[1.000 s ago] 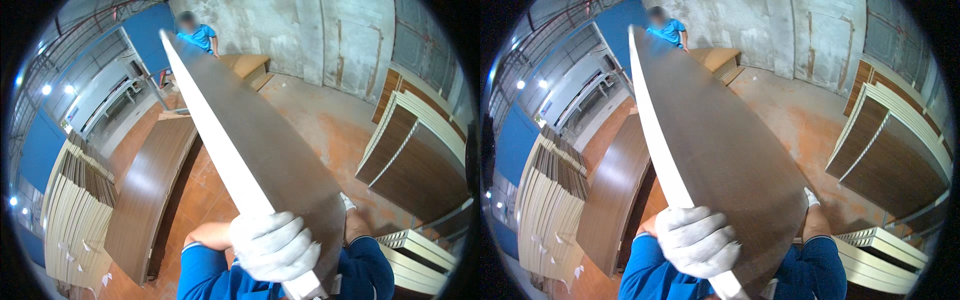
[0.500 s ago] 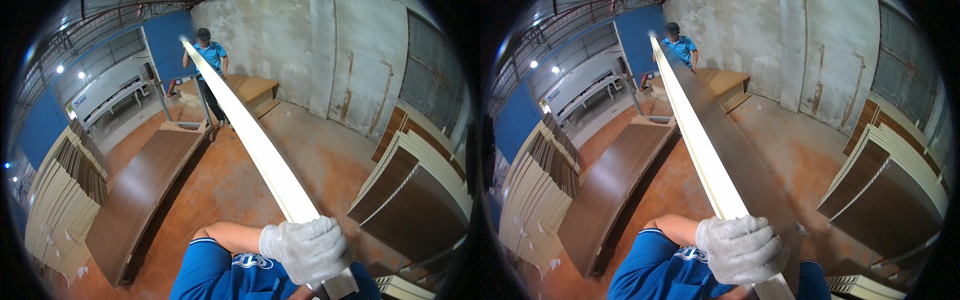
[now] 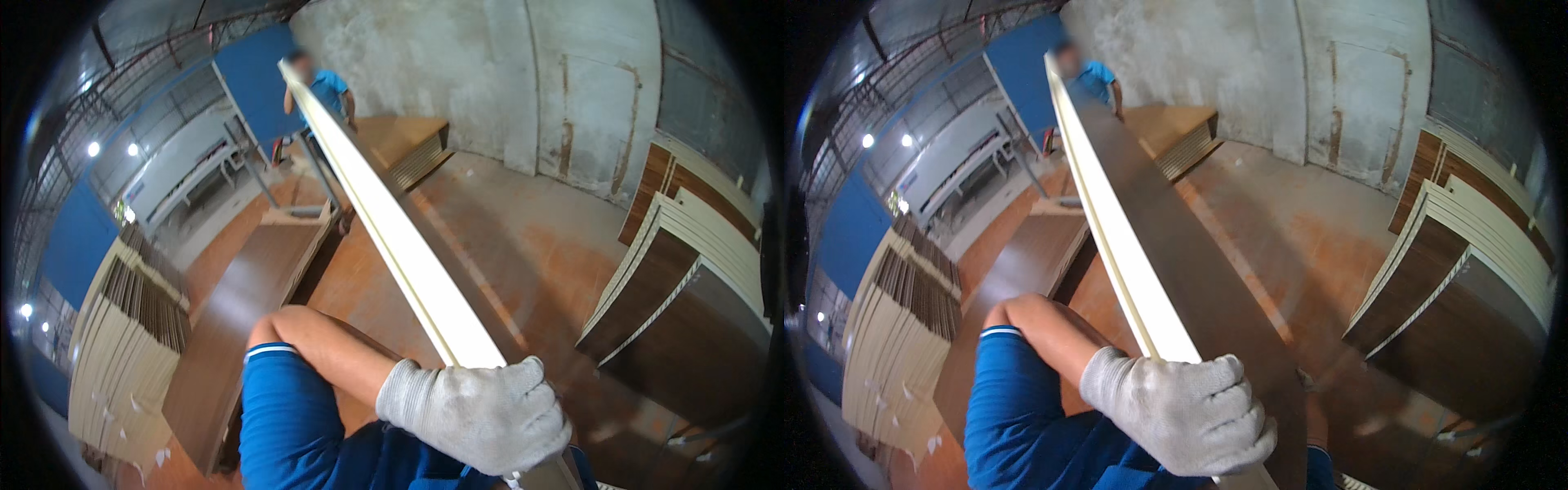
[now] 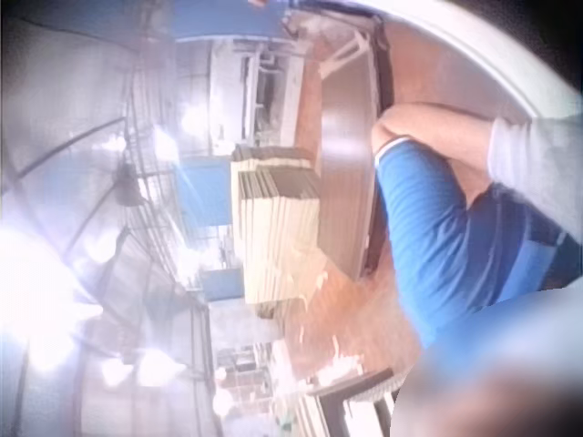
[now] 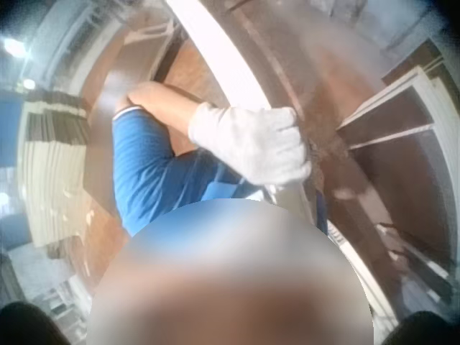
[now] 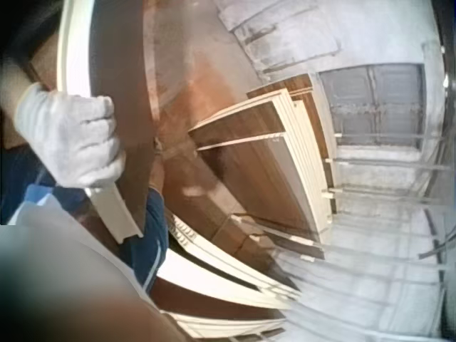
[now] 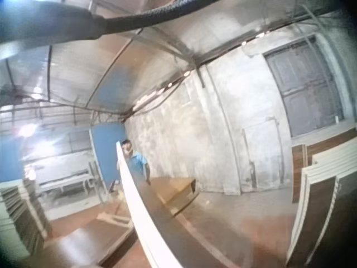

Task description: The person lifts and stacks large wooden panels and thin trim pieces in a workshop. They handle several panels one at a time, placing them on a growing stack and also stacking narrow trim pieces on a rack.

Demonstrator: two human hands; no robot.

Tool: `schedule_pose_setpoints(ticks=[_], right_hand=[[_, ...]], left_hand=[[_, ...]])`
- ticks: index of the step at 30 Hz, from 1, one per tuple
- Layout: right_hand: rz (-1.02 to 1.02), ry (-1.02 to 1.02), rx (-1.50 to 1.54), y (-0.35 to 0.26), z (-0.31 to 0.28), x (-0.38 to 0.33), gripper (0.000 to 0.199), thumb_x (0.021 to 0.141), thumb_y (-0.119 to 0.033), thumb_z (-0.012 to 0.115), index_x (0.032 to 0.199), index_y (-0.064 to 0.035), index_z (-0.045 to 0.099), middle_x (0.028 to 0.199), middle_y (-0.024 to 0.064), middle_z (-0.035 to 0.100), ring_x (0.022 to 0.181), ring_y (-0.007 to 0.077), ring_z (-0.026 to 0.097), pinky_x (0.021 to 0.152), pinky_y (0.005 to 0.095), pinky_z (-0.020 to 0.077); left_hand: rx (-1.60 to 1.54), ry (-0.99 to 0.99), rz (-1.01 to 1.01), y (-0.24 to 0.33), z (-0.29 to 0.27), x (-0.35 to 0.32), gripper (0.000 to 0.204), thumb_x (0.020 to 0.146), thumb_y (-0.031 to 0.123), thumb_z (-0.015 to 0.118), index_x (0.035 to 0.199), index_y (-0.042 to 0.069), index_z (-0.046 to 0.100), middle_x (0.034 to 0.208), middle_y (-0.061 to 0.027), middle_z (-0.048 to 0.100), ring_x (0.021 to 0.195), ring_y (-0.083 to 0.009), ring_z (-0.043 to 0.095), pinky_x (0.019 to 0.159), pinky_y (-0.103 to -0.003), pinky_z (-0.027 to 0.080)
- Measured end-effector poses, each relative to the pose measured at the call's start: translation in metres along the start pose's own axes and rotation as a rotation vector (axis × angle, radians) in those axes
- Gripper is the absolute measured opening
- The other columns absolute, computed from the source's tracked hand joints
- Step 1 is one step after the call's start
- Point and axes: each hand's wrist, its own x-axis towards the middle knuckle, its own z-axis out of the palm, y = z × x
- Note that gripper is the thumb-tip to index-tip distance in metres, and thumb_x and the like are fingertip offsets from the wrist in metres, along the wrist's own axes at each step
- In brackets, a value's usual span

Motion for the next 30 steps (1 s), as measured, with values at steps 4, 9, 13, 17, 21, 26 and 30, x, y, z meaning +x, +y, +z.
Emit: schedule_pose_setpoints(ticks=[4, 9, 13, 17, 21, 26, 30], right_hand=[[-0.042, -0.050, 0.034, 0.001, -0.014, 0.019, 0.046, 0.095, -0.033, 0.049, 0.131, -0.0043, 0.048, 0.129, 0.0066, 0.048, 0.120, 0.0203, 0.043, 0.102, 0.0330, 0.0324], [-0.112, -0.114, 0.109, 0.000, -0.027, 0.045, 0.045, 0.095, -0.033, 0.049, 0.131, -0.0045, 0.048, 0.127, 0.0066, 0.049, 0.118, 0.0201, 0.044, 0.101, 0.0329, 0.0336], [-0.169, -0.131, 0.167, 0.002, -0.038, 0.059, 0.044, 0.095, -0.032, 0.050, 0.130, -0.0046, 0.049, 0.126, 0.0066, 0.050, 0.117, 0.0200, 0.045, 0.100, 0.0328, 0.0346], [-0.228, -0.131, 0.227, 0.010, -0.056, 0.067, 0.044, 0.095, -0.031, 0.050, 0.129, -0.0048, 0.049, 0.124, 0.0066, 0.051, 0.116, 0.0198, 0.046, 0.099, 0.0327, 0.0356], [-0.290, -0.116, 0.289, 0.023, -0.078, 0.078, 0.043, 0.095, -0.031, 0.051, 0.129, -0.0049, 0.050, 0.122, 0.0066, 0.051, 0.114, 0.0197, 0.047, 0.098, 0.0327, 0.0366], [-0.362, -0.096, 0.367, 0.042, -0.105, 0.088, 0.042, 0.095, -0.030, 0.051, 0.128, -0.0051, 0.051, 0.120, 0.0066, 0.052, 0.113, 0.0195, 0.048, 0.097, 0.0325, 0.0378], [-0.409, -0.069, 0.418, 0.061, -0.122, 0.090, 0.041, 0.095, -0.030, 0.052, 0.127, -0.0053, 0.051, 0.119, 0.0066, 0.053, 0.111, 0.0194, 0.049, 0.096, 0.0324, 0.0388]], left_hand=[[-0.089, -0.232, 0.110, -0.014, 0.043, 0.033, 0.022, 0.070, 0.028, 0.057, 0.075, 0.007, 0.054, 0.064, -0.0004, 0.045, 0.055, -0.0156, 0.047, 0.050, -0.030, 0.037], [-0.464, -0.405, 0.162, -0.037, 0.113, 0.075, 0.015, 0.075, 0.028, 0.056, 0.072, 0.013, 0.054, 0.064, -0.0007, 0.048, 0.058, -0.0177, 0.050, 0.057, -0.032, 0.042], [-0.596, -0.373, 0.090, -0.041, 0.165, 0.089, 0.015, 0.071, 0.028, 0.057, 0.070, 0.013, 0.055, 0.064, -0.0021, 0.049, 0.058, -0.0188, 0.050, 0.055, -0.032, 0.040], [-0.648, -0.425, 0.099, -0.030, 0.213, 0.092, 0.016, 0.071, 0.027, 0.057, 0.071, 0.011, 0.056, 0.063, -0.0025, 0.049, 0.058, -0.0190, 0.049, 0.055, -0.032, 0.040], [-0.713, -0.481, 0.072, -0.013, 0.263, 0.086, 0.015, 0.071, 0.026, 0.056, 0.071, 0.011, 0.055, 0.064, -0.0025, 0.048, 0.058, -0.0188, 0.049, 0.056, -0.031, 0.040], [-0.621, -0.588, 0.126, 0.003, 0.317, 0.080, 0.015, 0.070, 0.025, 0.056, 0.068, 0.011, 0.052, 0.063, -0.0027, 0.046, 0.058, -0.0197, 0.047, 0.056, -0.032, 0.039], [-0.679, -0.560, 0.144, 0.011, 0.357, 0.074, 0.014, 0.067, 0.023, 0.056, 0.068, 0.010, 0.050, 0.063, -0.0034, 0.044, 0.057, -0.0196, 0.045, 0.055, -0.033, 0.038]])
